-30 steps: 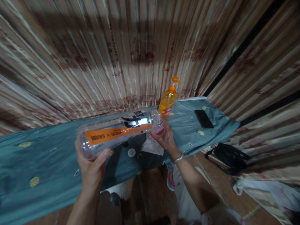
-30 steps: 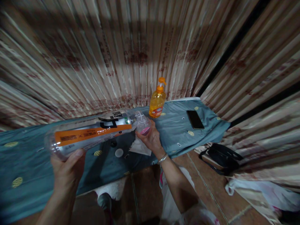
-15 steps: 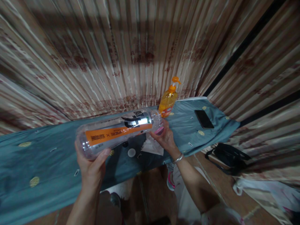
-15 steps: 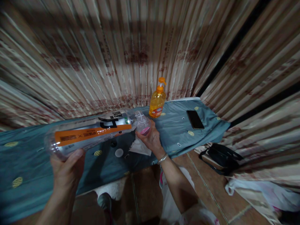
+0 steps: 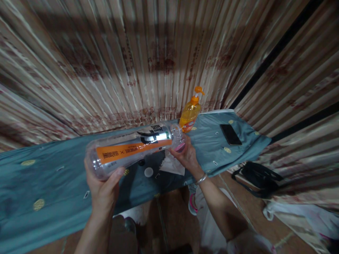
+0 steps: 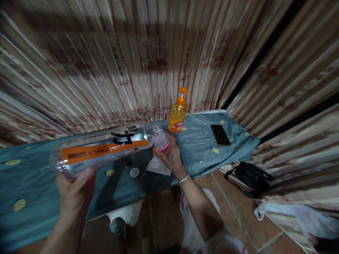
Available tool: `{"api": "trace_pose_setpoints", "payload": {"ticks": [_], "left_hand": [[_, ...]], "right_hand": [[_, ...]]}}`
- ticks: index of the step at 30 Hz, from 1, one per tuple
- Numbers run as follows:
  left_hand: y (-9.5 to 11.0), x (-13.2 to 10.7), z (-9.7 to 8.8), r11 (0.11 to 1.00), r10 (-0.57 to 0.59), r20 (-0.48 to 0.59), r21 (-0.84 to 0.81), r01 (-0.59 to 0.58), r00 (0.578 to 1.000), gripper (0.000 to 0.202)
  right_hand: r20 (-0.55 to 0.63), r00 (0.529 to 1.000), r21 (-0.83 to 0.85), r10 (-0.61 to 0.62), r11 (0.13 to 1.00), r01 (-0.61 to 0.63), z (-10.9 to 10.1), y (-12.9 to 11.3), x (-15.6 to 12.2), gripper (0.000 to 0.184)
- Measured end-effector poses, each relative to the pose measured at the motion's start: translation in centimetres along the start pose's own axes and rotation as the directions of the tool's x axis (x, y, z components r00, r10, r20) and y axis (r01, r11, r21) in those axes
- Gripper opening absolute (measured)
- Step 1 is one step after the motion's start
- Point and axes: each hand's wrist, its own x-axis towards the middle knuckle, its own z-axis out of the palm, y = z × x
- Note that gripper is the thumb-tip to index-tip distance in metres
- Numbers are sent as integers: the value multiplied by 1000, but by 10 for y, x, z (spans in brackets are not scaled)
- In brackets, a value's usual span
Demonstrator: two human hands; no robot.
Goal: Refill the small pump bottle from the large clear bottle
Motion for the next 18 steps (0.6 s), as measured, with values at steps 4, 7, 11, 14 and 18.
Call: {"api": "trace_pose_setpoints", "payload": {"ticks": [4,7,11,14,18], "left_hand": [[0,0,0,999,-12,1,-29,12,1000,90],[1,-1,0,999,-9,18,-42,10,1000,88],[2,-3,1,1000,14,34,-27,-13,999,87],[1,-3,0,1000,25,32,-8,-25,999,89],[1,-3,0,1000,24,39,9,-25,999,89]], "right_hand": [[-26,999,-12,-31,999,31,2,3,-1,85],[-30,999,-25,-46,999,45,3,5,-1,86],[-38,997,-27,-60,998,59,4,6,-1,86],[-42,996,-16,-78,997,77,3,6,-1,84],[-28,998,-14,-54,998,54,2,6,-1,84]]}}
